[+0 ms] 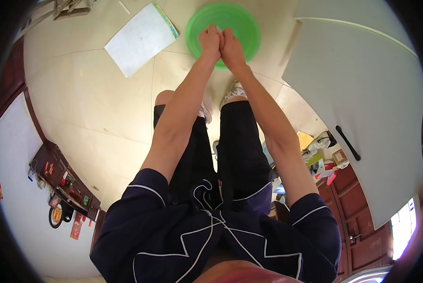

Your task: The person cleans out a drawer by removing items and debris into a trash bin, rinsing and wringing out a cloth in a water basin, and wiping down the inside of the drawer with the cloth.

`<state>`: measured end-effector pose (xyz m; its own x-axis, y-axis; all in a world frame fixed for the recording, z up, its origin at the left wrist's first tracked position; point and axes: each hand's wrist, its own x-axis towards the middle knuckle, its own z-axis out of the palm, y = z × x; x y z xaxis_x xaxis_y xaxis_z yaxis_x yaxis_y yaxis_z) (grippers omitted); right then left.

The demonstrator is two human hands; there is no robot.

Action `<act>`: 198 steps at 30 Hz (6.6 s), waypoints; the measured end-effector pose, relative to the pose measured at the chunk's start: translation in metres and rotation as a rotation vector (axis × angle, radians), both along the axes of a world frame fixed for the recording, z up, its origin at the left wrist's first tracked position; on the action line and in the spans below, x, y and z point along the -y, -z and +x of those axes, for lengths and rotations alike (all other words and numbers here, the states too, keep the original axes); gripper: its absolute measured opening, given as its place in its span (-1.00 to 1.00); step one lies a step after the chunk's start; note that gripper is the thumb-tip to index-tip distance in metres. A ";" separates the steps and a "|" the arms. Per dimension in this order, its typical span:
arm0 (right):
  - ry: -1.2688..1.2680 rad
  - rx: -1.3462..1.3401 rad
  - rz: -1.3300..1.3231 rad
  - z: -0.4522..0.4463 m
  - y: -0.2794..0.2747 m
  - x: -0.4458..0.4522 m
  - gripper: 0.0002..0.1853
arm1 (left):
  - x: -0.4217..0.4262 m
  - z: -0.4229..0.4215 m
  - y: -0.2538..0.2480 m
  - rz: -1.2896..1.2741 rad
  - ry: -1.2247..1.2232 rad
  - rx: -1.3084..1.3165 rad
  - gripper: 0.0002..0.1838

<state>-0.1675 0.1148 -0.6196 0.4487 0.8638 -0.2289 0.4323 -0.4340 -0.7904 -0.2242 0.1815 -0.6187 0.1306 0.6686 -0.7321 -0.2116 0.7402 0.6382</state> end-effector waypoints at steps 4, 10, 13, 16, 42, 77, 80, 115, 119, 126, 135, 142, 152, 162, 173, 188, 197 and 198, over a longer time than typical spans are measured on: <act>-0.132 0.046 0.059 0.013 0.028 0.002 -0.73 | -0.002 0.001 0.025 0.032 0.076 -0.058 -0.67; -0.263 0.175 -0.125 0.034 0.085 0.005 -0.76 | 0.005 -0.004 0.107 0.122 0.232 -0.267 -0.74; -0.253 0.376 -0.137 0.041 0.126 0.009 -0.75 | 0.007 -0.015 0.153 0.221 0.423 -0.564 -0.67; -0.254 0.762 -0.195 0.034 0.160 0.026 -0.56 | 0.019 -0.034 0.184 0.317 0.561 -0.666 -0.59; 0.032 0.115 0.064 -0.019 -0.067 0.027 -0.61 | 0.014 -0.034 -0.044 -0.213 0.244 -0.054 -0.64; 0.191 -0.133 0.364 0.012 -0.323 0.033 -0.79 | 0.036 -0.025 -0.305 0.068 0.140 -0.121 -0.61; 0.416 -0.286 0.200 0.006 -0.362 0.046 -0.77 | 0.045 -0.034 -0.325 0.040 0.105 -0.135 -0.69; 0.642 -0.232 0.870 0.278 -0.631 0.307 -0.83 | 0.215 0.228 -0.642 1.294 0.337 0.017 -0.81; 0.562 -0.418 1.029 0.336 -0.651 0.287 -0.87 | 0.197 0.263 -0.661 1.213 0.465 -0.136 -0.76; 0.519 -0.528 0.568 0.431 -0.634 0.271 -0.76 | 0.177 0.338 -0.636 1.026 0.634 -0.009 -0.70; 0.467 -0.754 0.231 0.504 -0.603 0.265 -0.57 | 0.143 0.390 -0.605 1.156 1.022 -0.261 -0.74; 0.143 -0.664 0.222 0.562 -0.570 0.281 -0.52 | 0.139 0.410 -0.586 0.649 0.829 -0.028 -0.85; -0.124 -0.385 0.032 0.585 -0.537 0.297 -0.24 | 0.181 0.428 -0.571 0.193 1.031 -0.473 -0.49; -0.587 0.617 0.268 0.585 -0.533 0.324 -0.63 | 0.201 0.434 -0.547 1.963 1.573 -0.548 -0.60; -0.362 0.133 0.334 0.611 -0.572 0.348 -0.89 | 0.186 0.418 -0.619 1.225 1.265 -0.222 -0.88; -0.373 0.396 0.183 0.599 -0.524 0.337 -0.41 | 0.170 0.410 -0.568 0.702 1.337 -0.276 -0.85; -0.263 0.355 0.251 0.600 -0.538 0.323 -0.67 | 0.169 0.408 -0.585 0.726 1.186 -0.231 -0.86; -0.265 0.239 0.238 0.600 -0.562 0.329 -0.67 | 0.169 0.406 -0.600 0.702 1.138 -0.208 -0.85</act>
<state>0.4323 -0.2139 -0.0574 0.2206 0.9726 0.0740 0.6879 -0.1013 -0.7187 0.1820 0.0124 -0.0189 0.7873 0.5026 -0.3572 0.4410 -0.0540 0.8959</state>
